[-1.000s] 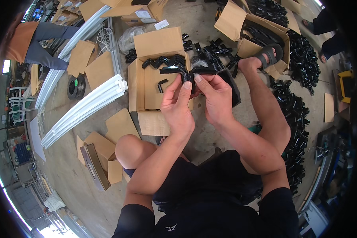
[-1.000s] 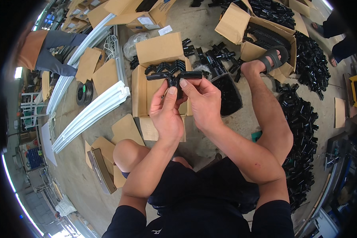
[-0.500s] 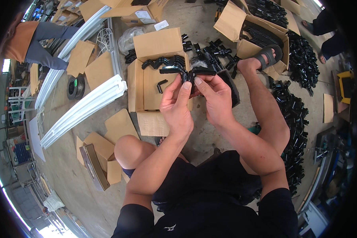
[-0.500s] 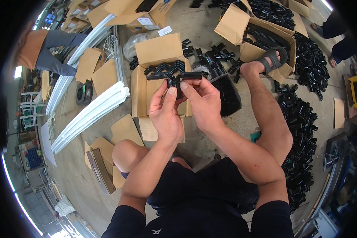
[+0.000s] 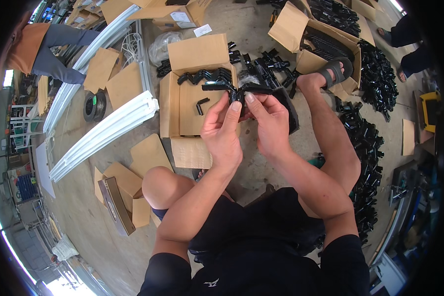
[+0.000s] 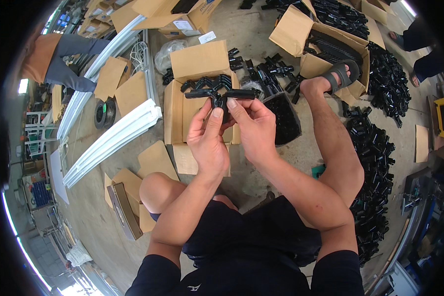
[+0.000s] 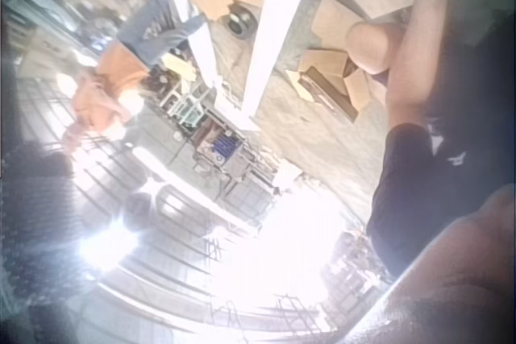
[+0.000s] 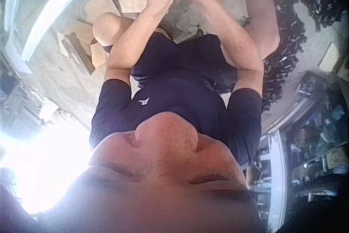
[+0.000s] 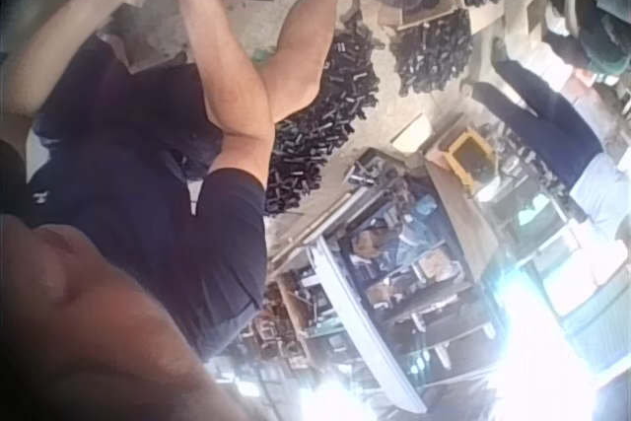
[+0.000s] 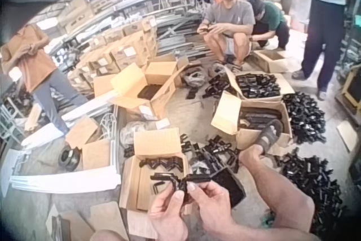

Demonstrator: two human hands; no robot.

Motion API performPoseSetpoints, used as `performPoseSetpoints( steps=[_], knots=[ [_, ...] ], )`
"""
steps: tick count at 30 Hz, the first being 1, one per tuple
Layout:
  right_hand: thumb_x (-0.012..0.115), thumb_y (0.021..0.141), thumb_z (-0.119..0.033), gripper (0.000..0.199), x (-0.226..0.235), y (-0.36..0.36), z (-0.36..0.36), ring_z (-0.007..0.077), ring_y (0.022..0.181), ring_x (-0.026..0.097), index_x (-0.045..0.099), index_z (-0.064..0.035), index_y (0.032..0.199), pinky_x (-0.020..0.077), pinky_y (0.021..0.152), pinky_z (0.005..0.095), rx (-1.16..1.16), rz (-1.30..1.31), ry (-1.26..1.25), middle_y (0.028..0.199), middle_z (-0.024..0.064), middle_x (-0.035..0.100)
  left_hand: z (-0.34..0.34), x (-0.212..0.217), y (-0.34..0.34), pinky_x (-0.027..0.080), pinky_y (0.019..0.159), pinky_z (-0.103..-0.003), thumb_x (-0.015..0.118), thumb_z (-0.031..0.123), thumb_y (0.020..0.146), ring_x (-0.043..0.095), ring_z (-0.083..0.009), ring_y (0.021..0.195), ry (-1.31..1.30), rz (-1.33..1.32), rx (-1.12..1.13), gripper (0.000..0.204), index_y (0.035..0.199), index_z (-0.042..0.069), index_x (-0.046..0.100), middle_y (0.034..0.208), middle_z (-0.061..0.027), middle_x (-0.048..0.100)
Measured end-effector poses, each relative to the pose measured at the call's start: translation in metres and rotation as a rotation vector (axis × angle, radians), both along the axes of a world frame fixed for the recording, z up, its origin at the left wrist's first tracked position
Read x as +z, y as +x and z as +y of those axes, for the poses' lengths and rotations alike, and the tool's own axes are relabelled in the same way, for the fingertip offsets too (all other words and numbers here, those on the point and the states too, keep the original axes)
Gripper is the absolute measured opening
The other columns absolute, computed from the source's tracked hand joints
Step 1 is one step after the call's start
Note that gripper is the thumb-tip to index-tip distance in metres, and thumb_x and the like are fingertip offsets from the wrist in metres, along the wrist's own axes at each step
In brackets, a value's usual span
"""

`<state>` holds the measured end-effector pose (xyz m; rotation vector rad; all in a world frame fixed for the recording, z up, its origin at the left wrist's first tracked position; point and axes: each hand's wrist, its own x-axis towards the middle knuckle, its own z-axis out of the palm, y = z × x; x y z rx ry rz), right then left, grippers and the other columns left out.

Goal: The person sits on the floor in a warehouse and assembles small black plastic components by hand. They pick up individual parts from cardboard boxes, fit them together, and place the assembled units into a separate box.

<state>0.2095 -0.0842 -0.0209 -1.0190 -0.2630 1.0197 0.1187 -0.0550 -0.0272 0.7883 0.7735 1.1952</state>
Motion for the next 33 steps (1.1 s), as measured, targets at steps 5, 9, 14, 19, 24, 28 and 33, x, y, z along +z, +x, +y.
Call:
performPoseSetpoints(
  steps=[5, 9, 14, 19, 24, 28, 33],
  knots=[
    [0.071, 0.099, -0.011, 0.013, 0.000, -0.001, 0.000, 0.0102, 0.079, 0.065, 0.071, 0.0000, 0.106, 0.0582, 0.068, 0.0280, -0.023, -0.003, 0.026, 0.097, 0.0048, 0.072, -0.001, 0.001, 0.002, 0.062, 0.087, -0.040, 0.068, 0.007, 0.100, 0.072, -0.0214, 0.098, -0.016, 0.018, 0.009, 0.033, 0.131, -0.002, 0.062, 0.115, -0.0140, 0.073],
    [0.071, 0.099, -0.011, 0.013, -0.001, -0.001, -0.001, 0.0102, 0.079, 0.066, 0.070, 0.0002, 0.105, 0.0582, 0.067, 0.0281, -0.011, 0.049, 0.040, 0.096, 0.0046, 0.072, 0.000, 0.002, 0.002, 0.062, 0.087, -0.040, 0.067, 0.007, 0.100, 0.072, -0.0211, 0.099, -0.017, -0.011, -0.010, 0.033, 0.131, -0.002, 0.063, 0.115, -0.0135, 0.073],
    [0.070, 0.099, -0.011, 0.013, -0.004, 0.001, -0.001, 0.0103, 0.081, 0.066, 0.070, 0.0001, 0.105, 0.0585, 0.067, 0.0285, 0.000, -0.003, 0.017, 0.097, 0.0044, 0.072, 0.001, -0.001, 0.001, 0.062, 0.087, -0.040, 0.068, 0.007, 0.100, 0.072, -0.0212, 0.100, -0.010, -0.016, -0.007, 0.033, 0.131, -0.002, 0.063, 0.116, -0.0135, 0.073],
    [0.068, 0.100, -0.009, 0.011, 0.000, -0.001, 0.000, 0.0097, 0.083, 0.065, 0.070, -0.0015, 0.108, 0.0565, 0.074, 0.0275, 0.031, -0.038, 0.024, 0.099, 0.0037, 0.071, 0.002, 0.002, -0.001, 0.062, 0.084, -0.039, 0.067, 0.007, 0.100, 0.072, -0.0217, 0.097, -0.048, -0.008, -0.006, 0.033, 0.132, -0.001, 0.063, 0.117, -0.0139, 0.072],
    [0.064, 0.099, -0.001, 0.016, -0.009, 0.029, -0.003, 0.0100, 0.099, 0.063, 0.070, -0.0022, 0.114, 0.0502, 0.091, 0.0259, 0.043, -0.163, 0.037, 0.108, 0.0032, 0.070, 0.020, 0.010, -0.018, 0.060, 0.079, -0.036, 0.065, 0.014, 0.103, 0.072, -0.0226, 0.089, -0.165, -0.098, -0.222, 0.036, 0.135, -0.002, 0.060, 0.115, -0.0153, 0.072],
    [0.062, 0.089, 0.004, 0.055, 0.024, 0.081, -0.002, 0.0240, 0.135, 0.052, 0.056, -0.0015, 0.143, 0.0398, 0.113, 0.0385, 0.284, -0.869, 0.201, 0.144, 0.0110, 0.057, 0.029, 0.020, -0.034, 0.054, 0.060, -0.029, 0.060, 0.019, 0.106, 0.070, -0.0228, 0.079, -0.390, -0.307, -0.508, 0.035, 0.136, 0.002, 0.061, 0.109, -0.0191, 0.072],
    [0.078, 0.088, -0.023, 0.059, 0.049, 0.102, -0.008, 0.0309, 0.144, 0.046, 0.060, -0.0046, 0.142, 0.0337, 0.120, 0.0445, 0.759, -0.940, 0.474, 0.147, 0.0135, 0.057, 0.019, 0.012, -0.053, 0.050, 0.048, -0.028, 0.058, 0.021, 0.106, 0.068, -0.0242, 0.070, -0.466, -0.521, -0.824, 0.035, 0.136, 0.004, 0.060, 0.107, -0.0216, 0.071]
  ],
)
